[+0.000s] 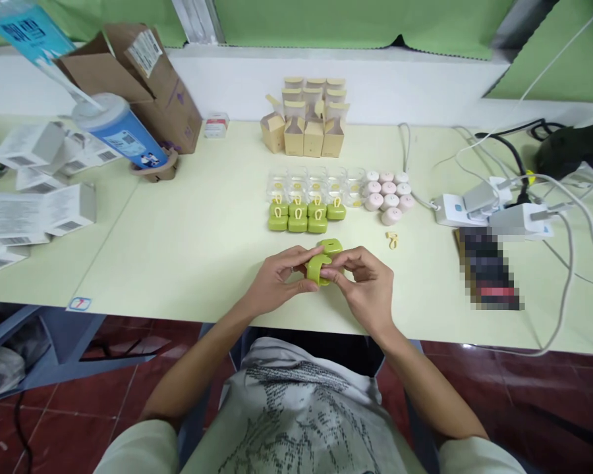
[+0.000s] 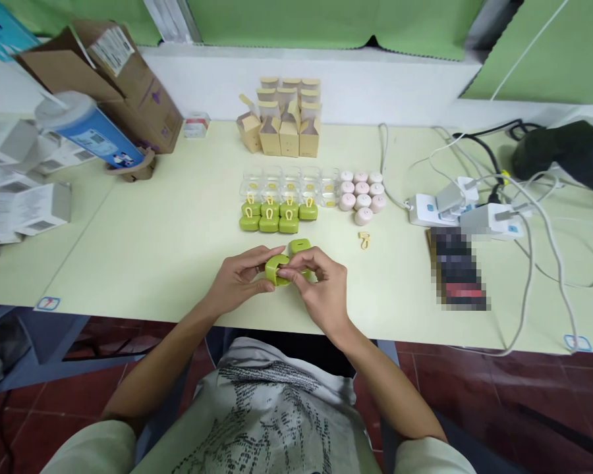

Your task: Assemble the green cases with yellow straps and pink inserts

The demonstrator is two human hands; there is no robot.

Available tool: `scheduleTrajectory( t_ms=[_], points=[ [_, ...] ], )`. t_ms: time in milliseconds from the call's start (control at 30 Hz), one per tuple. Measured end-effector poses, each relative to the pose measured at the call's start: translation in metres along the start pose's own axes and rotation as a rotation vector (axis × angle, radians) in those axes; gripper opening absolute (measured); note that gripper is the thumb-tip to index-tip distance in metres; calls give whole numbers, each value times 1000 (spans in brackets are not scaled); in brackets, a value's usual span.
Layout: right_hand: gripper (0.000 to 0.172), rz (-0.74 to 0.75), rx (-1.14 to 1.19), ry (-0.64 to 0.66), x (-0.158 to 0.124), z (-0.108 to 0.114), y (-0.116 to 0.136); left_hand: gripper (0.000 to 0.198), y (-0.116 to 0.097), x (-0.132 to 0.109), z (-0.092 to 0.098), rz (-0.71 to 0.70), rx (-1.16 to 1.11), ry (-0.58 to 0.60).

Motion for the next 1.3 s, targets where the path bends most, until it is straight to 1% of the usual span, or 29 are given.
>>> scheduleTrajectory(
  t_ms=[67, 133, 200, 300, 433, 533, 600, 667, 733, 800, 900, 1067, 1167, 1233, 1300],
  points=[
    [25, 13, -11, -22, 1, 2, 2, 67, 0, -1, -1, -1, -5, 13],
    [25, 32, -55, -26, 2, 5, 5, 69, 2, -2, -2, 24, -36, 8],
    [21, 28, -85, 26, 4, 5, 6, 69, 4, -3, -3, 64, -77, -7],
    [13, 27, -114, 112, 7, 2, 7, 63, 8, -4, -2, 110, -87, -23],
    [24, 16, -162, 148, 8, -1, 6, 56, 9, -4, 0, 117, -25, -30],
    [21, -33, -173, 178, 10, -2, 2, 52, 8, -3, 2, 110, -6, -38],
    [16, -80, -109, 192, 11, 0, -2, 49, 3, -1, 1, 88, -3, -43],
    [15, -123, 9, 213, 12, -1, -6, 45, -2, 1, 1, 70, -5, -60],
    [21, -163, 133, 236, 13, -4, -10, 40, -4, 3, 2, 81, 2, -77],
    [29, -193, 214, 267, 12, -11, -14, 42, -5, 4, 2, 103, 20, -81],
    [36, -215, 249, 324, 9, -22, -18, 45, -8, 3, 3, 109, 33, -103],
    [31, -180, 242, 295, 5, -25, -16, 38, -11, -1, 6, 94, 5, -170],
    [31, -220, 297, 308, 4, -27, -19, 38, -12, -2, 10, 88, 13, -206],
    [33, -247, 332, 341, 4, -28, -21, 37, -17, -1, 14, 73, 77, -215],
    [40, -255, 311, 417, 3, -31, -20, 33, -28, -1, 18, 5, 208, -227]
  ],
)
Point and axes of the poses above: each hand's wrist, its own x-axis towards the middle knuckle, its own z-axis out of the back of the hand, y = z × x, the point moved 10 cm from there along x, towards the middle knuckle, and after that the axes turned 5 degrees about y, right-handed, at the moved point
